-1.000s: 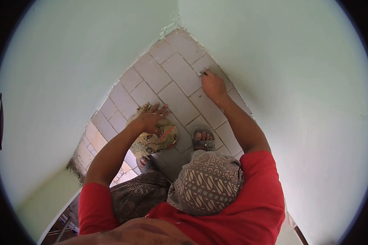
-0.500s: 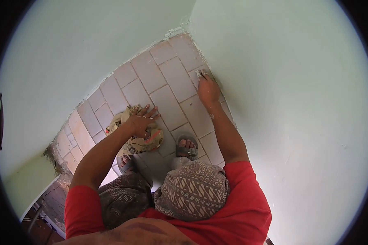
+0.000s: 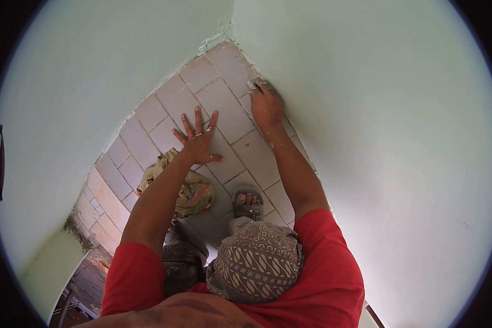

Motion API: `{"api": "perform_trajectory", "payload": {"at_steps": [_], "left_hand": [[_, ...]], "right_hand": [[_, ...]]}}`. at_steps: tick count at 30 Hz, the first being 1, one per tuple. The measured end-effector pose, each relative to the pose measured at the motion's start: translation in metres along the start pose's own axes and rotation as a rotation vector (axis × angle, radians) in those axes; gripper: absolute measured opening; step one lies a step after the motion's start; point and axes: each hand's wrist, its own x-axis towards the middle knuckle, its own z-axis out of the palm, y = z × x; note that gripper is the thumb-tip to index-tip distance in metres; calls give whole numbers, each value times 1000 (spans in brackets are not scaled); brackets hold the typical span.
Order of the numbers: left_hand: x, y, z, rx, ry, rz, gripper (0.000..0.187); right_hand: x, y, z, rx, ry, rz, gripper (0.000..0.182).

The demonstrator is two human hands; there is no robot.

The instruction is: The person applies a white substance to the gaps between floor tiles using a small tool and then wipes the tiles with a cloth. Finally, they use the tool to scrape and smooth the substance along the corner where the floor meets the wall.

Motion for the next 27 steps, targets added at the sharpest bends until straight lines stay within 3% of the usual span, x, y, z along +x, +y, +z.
{"api": "perform_trajectory", "payload": {"at_steps": [2,7,19,27], "left_hand": [[9,-11,13,-20,23,39,149],[10,-2,4,-8,-43,-6,151],[5,-3,4,-37,-56,-14,148],[5,-3,6,-18,-63,-21,149]], "right_hand": [[-9,-1,12,-20,-89,29,25],[-7,3,24,73,128,-65,23],[8,-12,11,96,-59,86,24],[38,-32,18,89,-33,23,27]]}}
